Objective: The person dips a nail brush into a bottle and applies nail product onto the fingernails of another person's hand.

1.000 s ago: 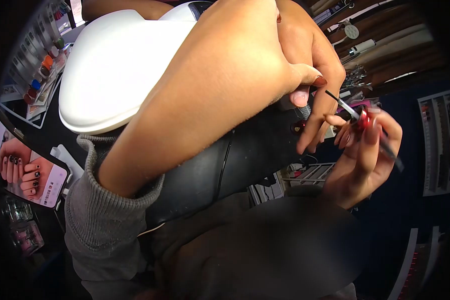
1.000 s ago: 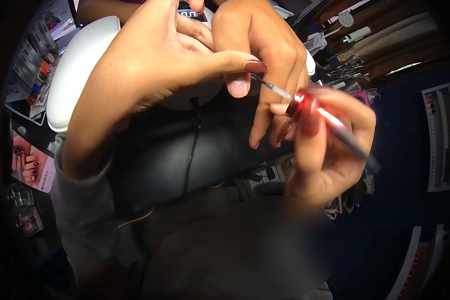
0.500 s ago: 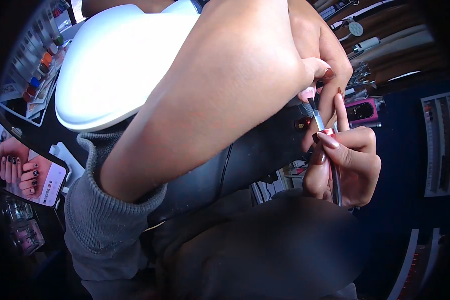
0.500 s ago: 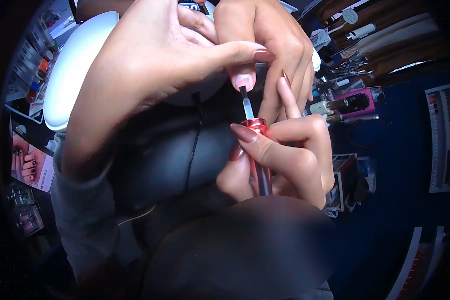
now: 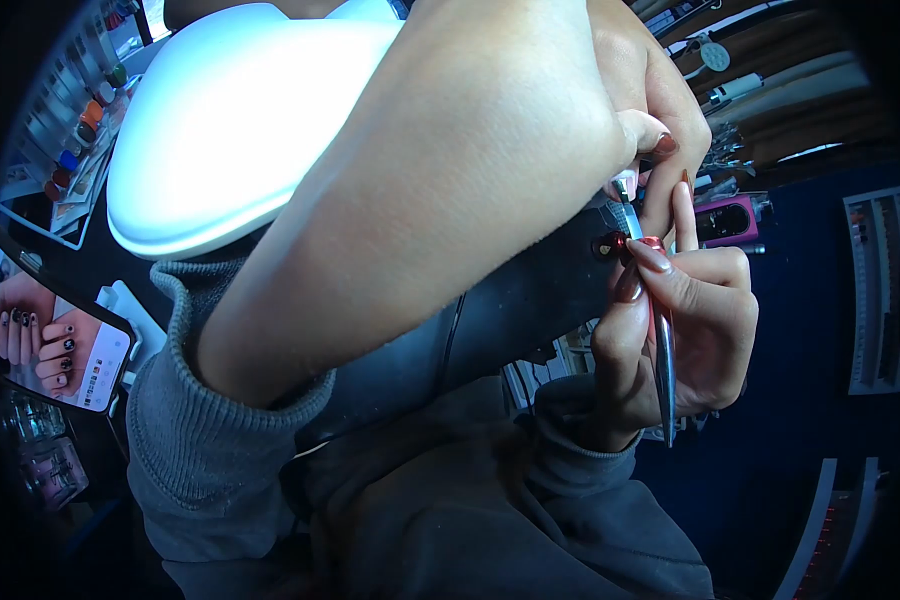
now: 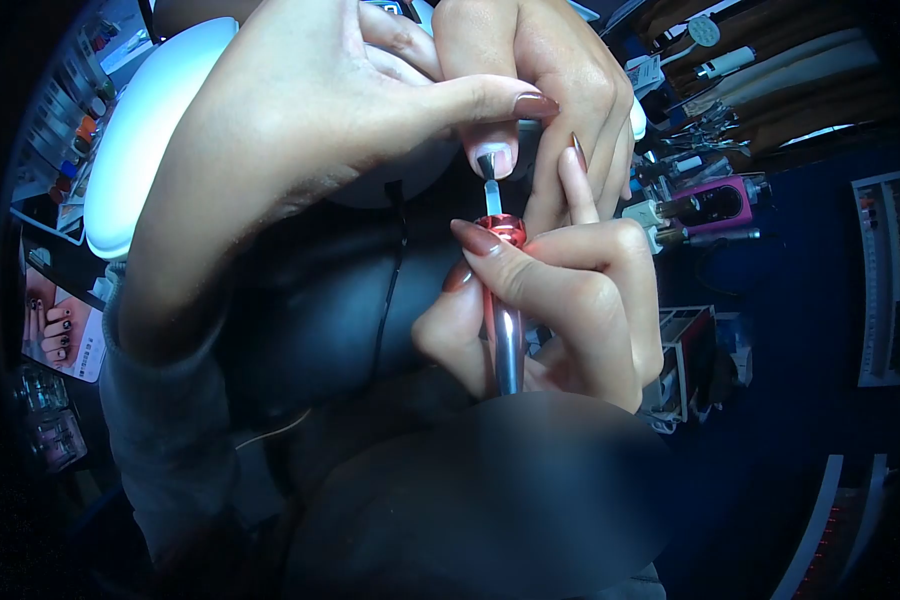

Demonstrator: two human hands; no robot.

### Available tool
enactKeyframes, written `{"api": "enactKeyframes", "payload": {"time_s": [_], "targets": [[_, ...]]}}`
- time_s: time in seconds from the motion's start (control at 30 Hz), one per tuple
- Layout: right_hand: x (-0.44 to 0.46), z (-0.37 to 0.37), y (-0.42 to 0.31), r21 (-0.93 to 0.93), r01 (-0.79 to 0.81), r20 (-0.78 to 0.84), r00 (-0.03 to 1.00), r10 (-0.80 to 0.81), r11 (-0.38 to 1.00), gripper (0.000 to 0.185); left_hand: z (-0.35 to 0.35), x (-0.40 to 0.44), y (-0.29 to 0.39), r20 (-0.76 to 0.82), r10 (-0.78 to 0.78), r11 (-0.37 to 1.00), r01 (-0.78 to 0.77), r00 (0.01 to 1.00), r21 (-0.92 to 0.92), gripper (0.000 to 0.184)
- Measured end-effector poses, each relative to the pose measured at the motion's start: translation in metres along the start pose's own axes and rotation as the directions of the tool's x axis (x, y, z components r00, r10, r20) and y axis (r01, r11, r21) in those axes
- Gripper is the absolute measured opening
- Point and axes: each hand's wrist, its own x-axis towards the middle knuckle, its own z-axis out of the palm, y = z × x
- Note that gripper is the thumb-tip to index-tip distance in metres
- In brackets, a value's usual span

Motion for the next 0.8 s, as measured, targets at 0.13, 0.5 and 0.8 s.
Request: {"api": "enactKeyframes", "payload": {"time_s": [0.13,0.5,0.8], "targets": [[-0.0010,0.0002,0.0002,0.023,-0.004,-0.021,1.000,0.004,1.000,0.016,0.0010,0.0002,0.0002,-0.010,0.002,1.000,-0.001,1.000,0.014,0.034],[-0.0009,0.0003,-0.0033,-0.058,-0.035,-0.011,0.999,0.034,0.998,0.016,0.0040,-0.0018,-0.0003,-0.043,0.007,0.999,-0.005,0.999,0.050,0.034],[-0.0009,0.0027,-0.0028,0.020,-0.039,-0.053,0.998,0.040,0.999,0.013,0.0051,-0.0019,-0.0009,-0.065,0.007,0.996,-0.002,0.998,0.084,0.034]]}}
